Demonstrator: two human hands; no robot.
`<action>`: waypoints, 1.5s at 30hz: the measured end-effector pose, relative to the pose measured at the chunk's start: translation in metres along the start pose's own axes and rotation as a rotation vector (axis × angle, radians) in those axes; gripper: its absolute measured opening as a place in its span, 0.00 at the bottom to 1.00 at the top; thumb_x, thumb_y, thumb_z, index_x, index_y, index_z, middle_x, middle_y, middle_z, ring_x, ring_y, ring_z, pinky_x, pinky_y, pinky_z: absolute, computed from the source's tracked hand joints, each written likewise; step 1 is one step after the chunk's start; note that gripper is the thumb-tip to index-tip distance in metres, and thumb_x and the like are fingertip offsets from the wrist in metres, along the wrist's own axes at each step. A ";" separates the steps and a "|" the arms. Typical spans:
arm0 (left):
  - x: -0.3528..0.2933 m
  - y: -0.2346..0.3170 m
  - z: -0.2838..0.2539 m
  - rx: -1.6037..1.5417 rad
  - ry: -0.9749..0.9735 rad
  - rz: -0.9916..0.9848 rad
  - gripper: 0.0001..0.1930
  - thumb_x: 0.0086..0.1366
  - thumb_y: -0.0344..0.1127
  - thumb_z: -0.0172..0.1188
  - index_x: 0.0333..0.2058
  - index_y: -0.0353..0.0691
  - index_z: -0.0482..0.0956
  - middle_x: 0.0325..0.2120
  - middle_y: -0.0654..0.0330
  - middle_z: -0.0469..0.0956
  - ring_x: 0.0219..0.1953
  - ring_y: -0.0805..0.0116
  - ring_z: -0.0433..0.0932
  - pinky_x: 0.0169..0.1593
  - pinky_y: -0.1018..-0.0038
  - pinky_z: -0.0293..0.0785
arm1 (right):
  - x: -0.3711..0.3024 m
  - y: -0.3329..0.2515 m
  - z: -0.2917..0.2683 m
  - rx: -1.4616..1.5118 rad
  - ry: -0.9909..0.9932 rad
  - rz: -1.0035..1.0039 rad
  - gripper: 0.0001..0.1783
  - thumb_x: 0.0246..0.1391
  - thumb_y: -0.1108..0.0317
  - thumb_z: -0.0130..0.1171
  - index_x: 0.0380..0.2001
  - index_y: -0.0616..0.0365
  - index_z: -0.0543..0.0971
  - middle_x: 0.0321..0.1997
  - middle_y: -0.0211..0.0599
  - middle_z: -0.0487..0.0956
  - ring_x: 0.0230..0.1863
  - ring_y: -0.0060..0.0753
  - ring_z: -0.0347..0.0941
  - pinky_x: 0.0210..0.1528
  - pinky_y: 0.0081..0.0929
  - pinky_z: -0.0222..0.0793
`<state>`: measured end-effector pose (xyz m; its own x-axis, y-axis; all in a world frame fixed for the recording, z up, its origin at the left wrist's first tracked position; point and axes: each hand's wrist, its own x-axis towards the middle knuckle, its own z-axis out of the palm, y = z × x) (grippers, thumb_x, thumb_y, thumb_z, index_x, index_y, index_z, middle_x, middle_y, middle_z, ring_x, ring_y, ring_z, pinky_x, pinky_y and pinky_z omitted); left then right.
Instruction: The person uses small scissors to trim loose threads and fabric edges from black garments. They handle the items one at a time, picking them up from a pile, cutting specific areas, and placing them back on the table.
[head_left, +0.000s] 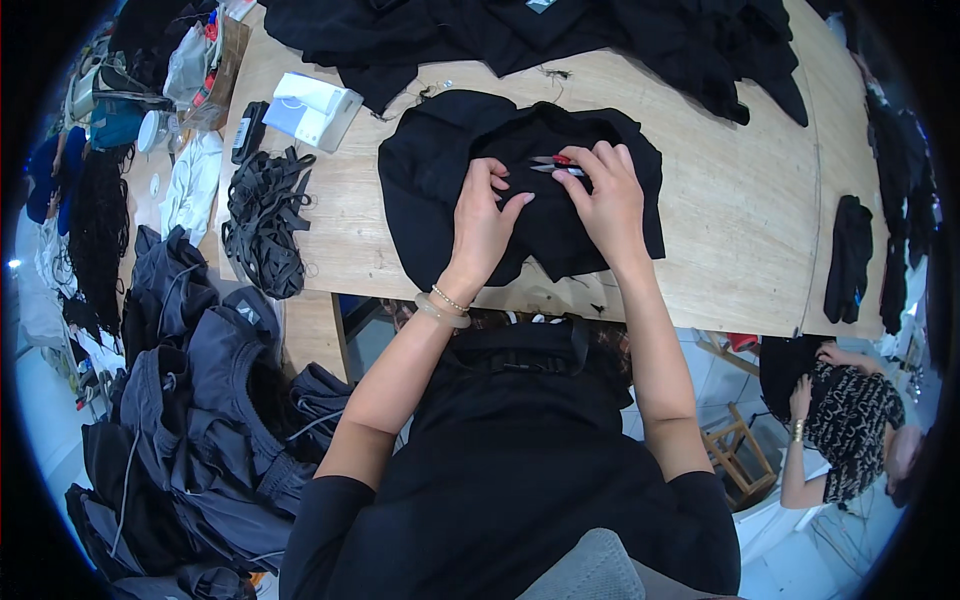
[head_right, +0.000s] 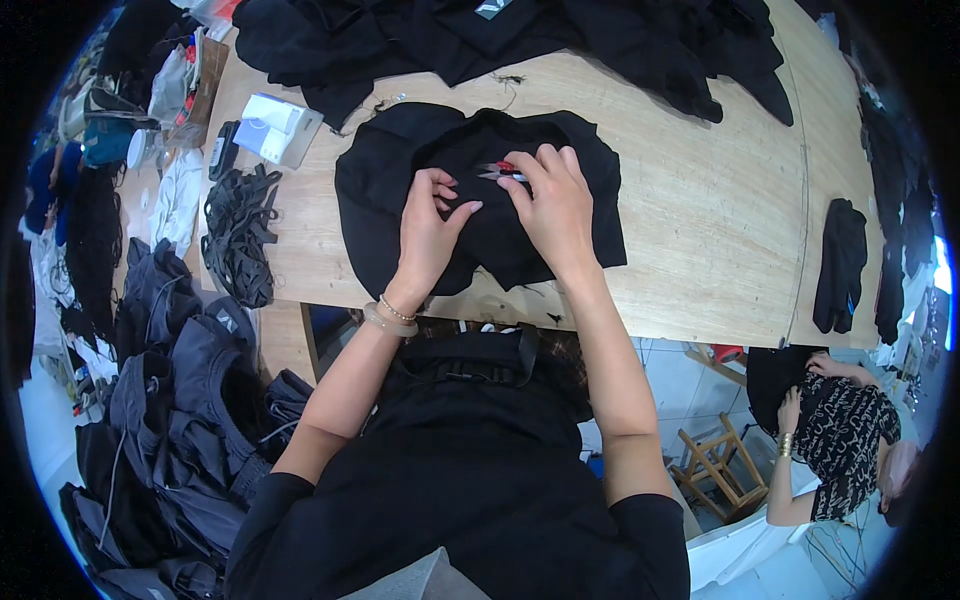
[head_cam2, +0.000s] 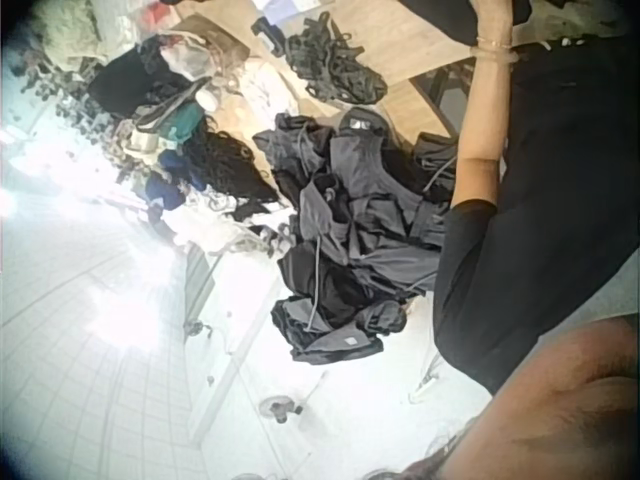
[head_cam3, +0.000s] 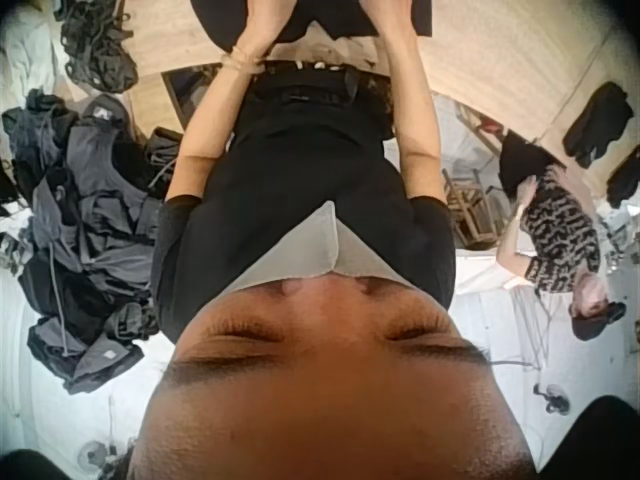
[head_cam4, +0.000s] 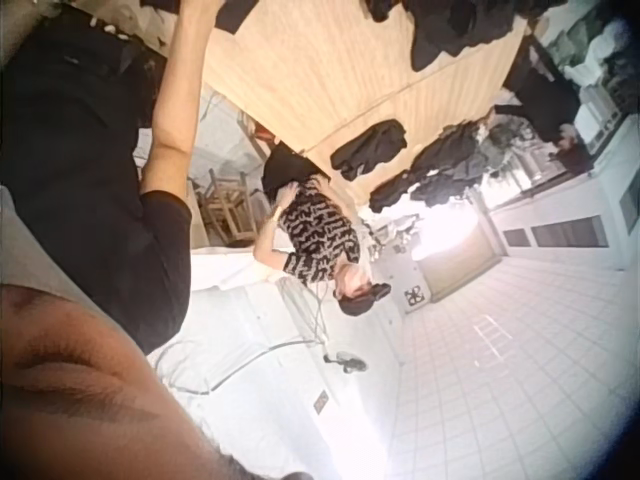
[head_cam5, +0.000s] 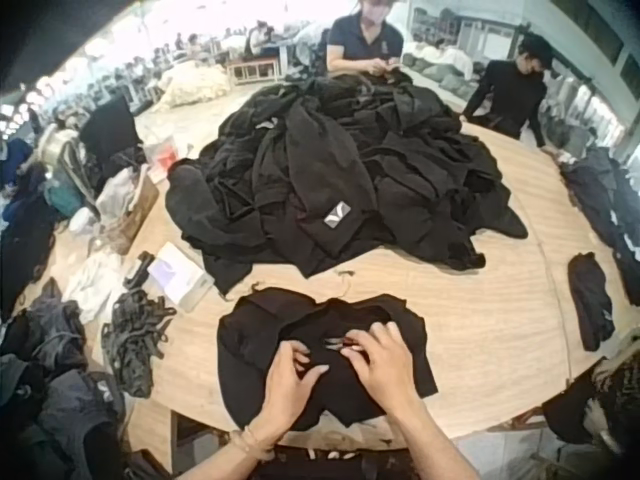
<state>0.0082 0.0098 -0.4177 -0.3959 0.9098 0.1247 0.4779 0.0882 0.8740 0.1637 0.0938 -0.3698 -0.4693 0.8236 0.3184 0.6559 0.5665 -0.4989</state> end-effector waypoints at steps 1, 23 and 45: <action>0.000 -0.001 0.000 0.003 0.003 0.015 0.23 0.53 0.27 0.75 0.44 0.36 0.70 0.36 0.56 0.75 0.36 0.64 0.76 0.40 0.72 0.74 | -0.001 0.001 0.000 -0.017 -0.017 -0.005 0.13 0.49 0.65 0.70 0.40 0.53 0.83 0.31 0.33 0.71 0.37 0.39 0.68 0.38 0.35 0.69; 0.000 -0.001 0.002 0.023 0.020 0.070 0.23 0.53 0.26 0.75 0.40 0.35 0.68 0.36 0.56 0.73 0.33 0.63 0.73 0.36 0.72 0.73 | 0.004 0.001 0.006 0.016 -0.094 -0.020 0.12 0.50 0.64 0.69 0.39 0.52 0.83 0.30 0.32 0.72 0.37 0.38 0.68 0.39 0.33 0.68; 0.008 0.013 0.005 -0.035 0.119 -0.044 0.10 0.60 0.25 0.68 0.41 0.35 0.86 0.33 0.58 0.77 0.28 0.68 0.77 0.33 0.73 0.73 | 0.000 0.021 0.023 0.751 -0.224 0.428 0.12 0.53 0.68 0.71 0.41 0.57 0.84 0.36 0.24 0.80 0.34 0.15 0.69 0.40 0.17 0.65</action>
<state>0.0147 0.0205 -0.4074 -0.5070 0.8507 0.1387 0.4311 0.1110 0.8955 0.1642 0.1055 -0.3990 -0.4289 0.8921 -0.1422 0.2780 -0.0194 -0.9604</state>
